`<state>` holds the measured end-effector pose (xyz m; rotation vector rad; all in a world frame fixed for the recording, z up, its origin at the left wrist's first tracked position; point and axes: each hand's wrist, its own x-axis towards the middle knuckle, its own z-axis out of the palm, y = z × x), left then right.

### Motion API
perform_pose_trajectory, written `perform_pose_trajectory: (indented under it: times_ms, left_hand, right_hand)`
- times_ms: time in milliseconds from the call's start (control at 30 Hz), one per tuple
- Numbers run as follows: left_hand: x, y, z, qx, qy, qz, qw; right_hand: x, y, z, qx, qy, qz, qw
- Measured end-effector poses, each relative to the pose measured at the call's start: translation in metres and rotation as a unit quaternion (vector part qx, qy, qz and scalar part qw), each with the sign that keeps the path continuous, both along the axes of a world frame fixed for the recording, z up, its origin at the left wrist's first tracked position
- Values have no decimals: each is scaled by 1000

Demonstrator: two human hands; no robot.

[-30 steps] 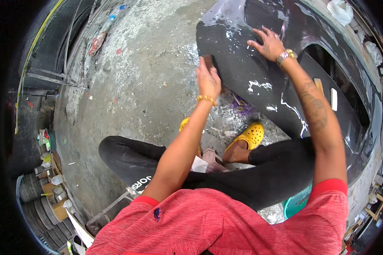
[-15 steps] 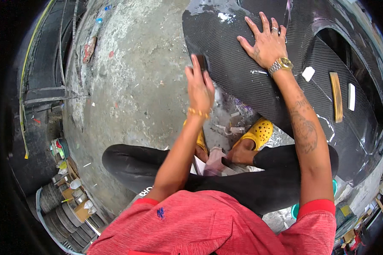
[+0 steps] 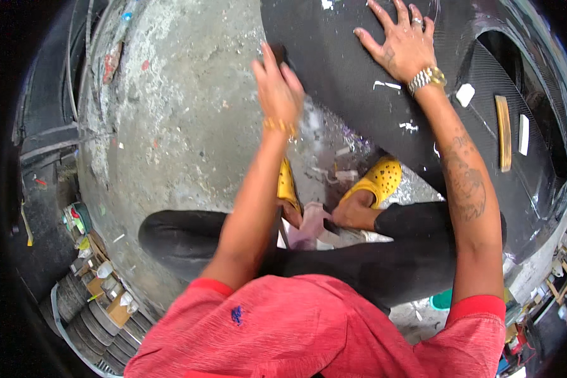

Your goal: Sanding a carbon fiber car hood part by hand.

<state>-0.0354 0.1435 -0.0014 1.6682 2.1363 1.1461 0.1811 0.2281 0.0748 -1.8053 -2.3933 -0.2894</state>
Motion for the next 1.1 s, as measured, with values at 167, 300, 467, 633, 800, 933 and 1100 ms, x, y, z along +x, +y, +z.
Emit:
perform_pose_trajectory:
  times_ms: [167, 300, 467, 633, 800, 933, 1100]
  left_hand:
    - [-87, 68, -46, 17, -197, 63, 978]
    - [-114, -25, -100, 87, -44, 97, 990]
    - [-96, -103, -109, -23, -232, 69, 970]
    - [-99, -110, -95, -31, -248, 79, 965]
    - [-99, -99, -89, -16, -265, 66, 962]
    - [-91, -100, -84, -19, -304, 60, 951]
    - [-82, -98, -80, -9, -310, 52, 949]
  right_hand:
    - [3, 0, -9, -24, 104, 43, 993]
    - [-8, 4, -52, 33, 50, 285, 957]
    - [-95, -20, -76, -85, -90, 309, 943]
    - [-104, -38, -82, -63, -144, 276, 948]
    - [-87, -60, -81, -66, -121, 273, 952]
    - [-75, -76, -77, -73, -129, 263, 953]
    - [-70, -77, -76, -68, -109, 264, 956]
